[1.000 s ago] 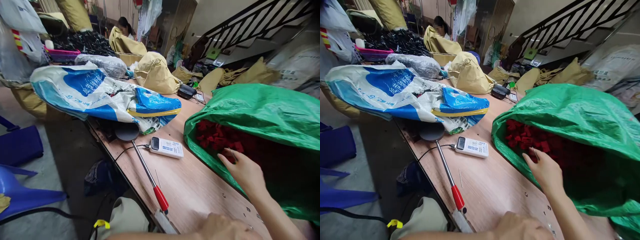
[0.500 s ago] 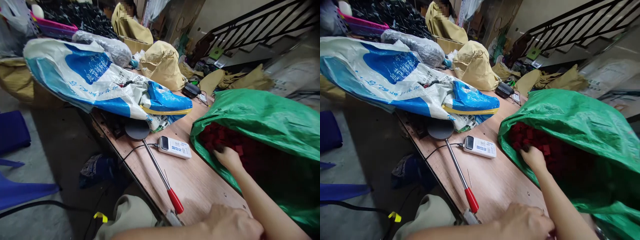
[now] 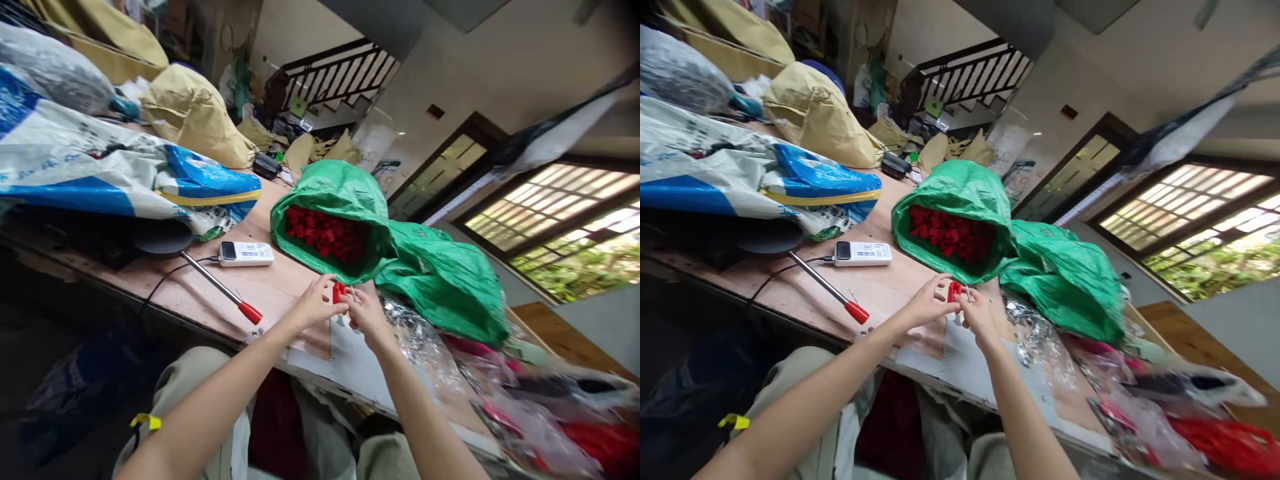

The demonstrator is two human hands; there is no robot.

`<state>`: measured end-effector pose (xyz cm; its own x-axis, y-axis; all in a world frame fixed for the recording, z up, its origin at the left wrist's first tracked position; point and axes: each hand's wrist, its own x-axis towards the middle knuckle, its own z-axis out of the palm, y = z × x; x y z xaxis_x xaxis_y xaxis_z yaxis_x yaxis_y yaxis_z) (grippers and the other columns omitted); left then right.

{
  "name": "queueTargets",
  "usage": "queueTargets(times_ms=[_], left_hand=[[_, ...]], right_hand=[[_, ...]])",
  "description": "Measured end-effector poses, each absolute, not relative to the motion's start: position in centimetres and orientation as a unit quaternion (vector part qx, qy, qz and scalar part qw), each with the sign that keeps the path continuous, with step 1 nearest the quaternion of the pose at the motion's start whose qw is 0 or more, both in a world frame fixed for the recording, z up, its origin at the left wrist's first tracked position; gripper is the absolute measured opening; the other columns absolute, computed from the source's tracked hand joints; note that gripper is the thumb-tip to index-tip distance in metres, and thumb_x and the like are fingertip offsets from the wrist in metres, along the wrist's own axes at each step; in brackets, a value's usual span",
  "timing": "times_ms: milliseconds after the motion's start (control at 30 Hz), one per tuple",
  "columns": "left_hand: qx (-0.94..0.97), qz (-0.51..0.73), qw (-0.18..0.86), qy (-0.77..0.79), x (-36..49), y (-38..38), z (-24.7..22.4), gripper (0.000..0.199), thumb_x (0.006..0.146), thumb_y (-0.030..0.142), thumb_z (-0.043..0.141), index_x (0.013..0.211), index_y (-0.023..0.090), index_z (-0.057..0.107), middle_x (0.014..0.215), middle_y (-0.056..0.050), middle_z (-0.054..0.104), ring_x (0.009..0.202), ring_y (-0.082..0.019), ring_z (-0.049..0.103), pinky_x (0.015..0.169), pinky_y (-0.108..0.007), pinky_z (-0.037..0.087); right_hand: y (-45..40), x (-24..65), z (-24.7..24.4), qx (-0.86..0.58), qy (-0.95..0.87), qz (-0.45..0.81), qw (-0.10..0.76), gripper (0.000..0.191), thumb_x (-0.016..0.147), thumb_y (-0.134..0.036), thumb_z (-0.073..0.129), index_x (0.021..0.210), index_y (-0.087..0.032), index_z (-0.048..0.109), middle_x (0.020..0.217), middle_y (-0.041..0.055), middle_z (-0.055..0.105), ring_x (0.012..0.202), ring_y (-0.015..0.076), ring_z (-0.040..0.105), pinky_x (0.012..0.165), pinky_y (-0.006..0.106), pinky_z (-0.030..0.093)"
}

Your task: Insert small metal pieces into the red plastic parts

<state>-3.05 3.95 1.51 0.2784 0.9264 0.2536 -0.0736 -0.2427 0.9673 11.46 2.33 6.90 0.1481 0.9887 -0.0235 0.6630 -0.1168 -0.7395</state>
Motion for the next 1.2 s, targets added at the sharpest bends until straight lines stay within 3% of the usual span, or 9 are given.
queueTargets(times_ms=[133,267,367,500,633,767,933,1200], left_hand=[[0.687,0.457,0.497,0.269,-1.4,3.0,0.7,0.067,0.062,0.014,0.082,0.126,0.022,0.064,0.126,-0.009,0.064,0.105,-0.022,0.065,0.086,-0.029,0.055],[0.713,0.426,0.475,0.290,-0.9,3.1,0.3,0.047,0.073,0.016,0.073,0.120,0.018,0.068,0.115,-0.010,0.070,0.097,-0.021,0.067,0.085,-0.032,0.055],[0.715,0.409,0.457,0.336,-1.0,3.1,0.4,0.042,0.077,0.016,0.066,0.119,0.016,0.068,0.108,-0.010,0.073,0.087,-0.020,0.067,0.082,-0.033,0.055],[0.688,0.381,0.474,0.396,-1.2,2.4,1.0,0.030,0.077,0.028,0.070,0.106,0.018,0.069,0.091,-0.004,0.074,0.075,-0.017,0.066,0.069,-0.028,0.054],[0.681,0.383,0.472,0.410,-1.2,1.8,1.6,0.027,0.076,0.032,0.075,0.099,0.019,0.070,0.095,-0.003,0.073,0.083,-0.018,0.066,0.071,-0.027,0.054],[0.678,0.383,0.469,0.416,-1.0,1.5,1.7,0.025,0.075,0.028,0.076,0.098,0.020,0.072,0.102,-0.005,0.070,0.090,-0.017,0.066,0.073,-0.025,0.055],[0.684,0.363,0.484,0.408,0.2,1.1,1.7,0.027,0.076,0.025,0.075,0.102,0.021,0.074,0.104,-0.005,0.067,0.087,-0.016,0.066,0.072,-0.024,0.055],[0.738,0.324,0.412,0.425,1.8,1.6,1.9,0.024,0.079,0.025,0.070,0.102,0.023,0.072,0.103,-0.003,0.073,0.088,-0.019,0.066,0.076,-0.027,0.052]], right_hand=[[-0.8,13.1,6.7,-0.669,-0.595,0.327,0.303,0.056,0.076,-0.057,0.056,0.112,-0.015,0.065,0.060,-0.0016,0.059,0.040,0.0094,0.041,0.037,0.023,0.041],[-0.8,17.3,6.7,-0.674,-0.617,0.298,0.277,0.053,0.079,-0.060,0.054,0.101,-0.014,0.072,0.066,0.0051,0.068,0.046,0.0141,0.052,0.040,0.026,0.046],[0.1,21.8,6.7,-0.715,-0.603,0.196,0.294,0.046,0.081,-0.050,0.053,0.103,-0.014,0.071,0.074,0.0087,0.071,0.057,0.0187,0.059,0.046,0.027,0.046],[1.4,25.7,6.1,-0.736,-0.595,0.130,0.296,0.026,0.076,-0.039,0.059,0.083,-0.017,0.070,0.074,0.0076,0.070,0.069,0.0219,0.061,0.061,0.030,0.045],[1.9,25.2,5.4,-0.665,-0.683,0.208,0.222,0.010,0.072,-0.029,0.064,0.071,-0.021,0.070,0.072,0.0013,0.069,0.072,0.0203,0.062,0.068,0.029,0.044],[1.3,24.0,4.8,-0.603,-0.755,0.208,0.150,0.012,0.075,-0.017,0.059,0.082,-0.021,0.069,0.079,0.0008,0.068,0.077,0.0193,0.062,0.070,0.028,0.043],[0.3,24.4,3.5,-0.622,-0.743,0.167,0.185,0.009,0.084,-0.021,0.058,0.084,-0.021,0.066,0.084,0.0037,0.066,0.080,0.0204,0.062,0.072,0.029,0.044],[-0.8,24.2,2.8,-0.632,-0.724,0.125,0.245,0.008,0.086,-0.020,0.059,0.084,-0.021,0.067,0.088,0.0051,0.067,0.086,0.0225,0.064,0.077,0.032,0.046]])
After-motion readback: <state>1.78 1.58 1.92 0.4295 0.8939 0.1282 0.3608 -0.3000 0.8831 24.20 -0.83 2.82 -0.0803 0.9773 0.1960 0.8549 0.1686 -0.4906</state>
